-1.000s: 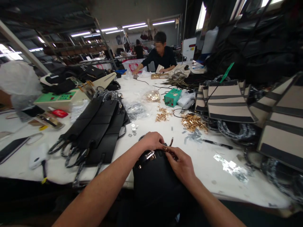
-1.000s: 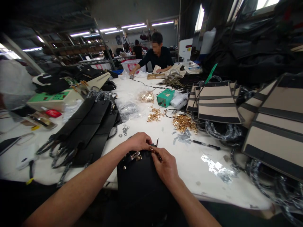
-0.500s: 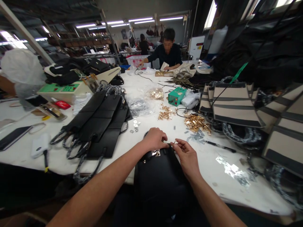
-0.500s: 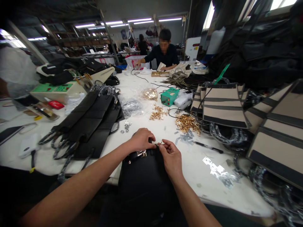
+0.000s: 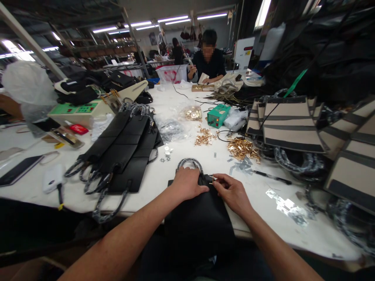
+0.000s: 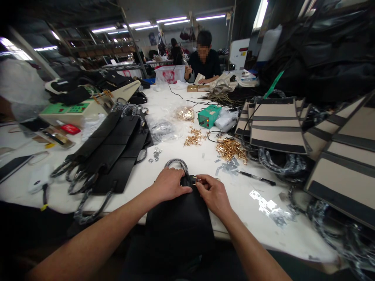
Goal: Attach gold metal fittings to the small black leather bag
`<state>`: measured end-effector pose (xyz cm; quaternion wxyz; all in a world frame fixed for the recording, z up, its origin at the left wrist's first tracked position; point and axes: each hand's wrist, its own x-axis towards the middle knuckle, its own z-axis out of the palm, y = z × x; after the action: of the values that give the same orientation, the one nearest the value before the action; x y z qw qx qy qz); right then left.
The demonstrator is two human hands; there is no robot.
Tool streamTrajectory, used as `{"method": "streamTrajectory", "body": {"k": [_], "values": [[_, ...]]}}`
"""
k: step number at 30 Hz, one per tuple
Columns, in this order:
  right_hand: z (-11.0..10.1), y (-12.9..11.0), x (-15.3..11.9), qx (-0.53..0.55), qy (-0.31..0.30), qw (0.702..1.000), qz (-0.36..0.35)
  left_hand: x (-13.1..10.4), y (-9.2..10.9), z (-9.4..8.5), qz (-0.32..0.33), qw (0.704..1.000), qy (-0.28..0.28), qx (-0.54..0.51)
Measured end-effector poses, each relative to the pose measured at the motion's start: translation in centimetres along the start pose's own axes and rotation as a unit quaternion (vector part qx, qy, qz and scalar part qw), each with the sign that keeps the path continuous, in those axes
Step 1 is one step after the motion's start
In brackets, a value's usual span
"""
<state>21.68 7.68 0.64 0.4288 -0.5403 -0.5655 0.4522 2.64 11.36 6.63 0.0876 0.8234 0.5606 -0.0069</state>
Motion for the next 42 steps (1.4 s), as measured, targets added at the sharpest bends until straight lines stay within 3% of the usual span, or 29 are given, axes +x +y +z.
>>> {"method": "streamTrajectory", "body": {"k": [5, 12, 24, 36, 42], "values": [[-0.4, 0.3, -0.3, -0.016, -0.018, 1.0, 0.004, 1.0, -0.1, -0.1, -0.023, 0.997, -0.074, -0.026], [0.0, -0.1, -0.9, -0.028, 0.022, 0.998, -0.048, 0.9, -0.4, -0.6, -0.062, 0.99, -0.106, -0.074], [0.4, -0.4, -1.8, -0.105, 0.048, 0.989, -0.093, -0.1, 1.0, -2.3, -0.071, 0.992, -0.079, -0.062], [0.3, -3.4, -2.2, -0.216, 0.039, 0.972, -0.083, -1.5, 1.8, -2.0, -0.051, 0.998, 0.002, -0.041], [0.7, -3.2, -2.4, -0.19, 0.026, 0.98, -0.061, -1.5, 1.8, -2.1, -0.058, 0.996, -0.004, -0.074]]}}
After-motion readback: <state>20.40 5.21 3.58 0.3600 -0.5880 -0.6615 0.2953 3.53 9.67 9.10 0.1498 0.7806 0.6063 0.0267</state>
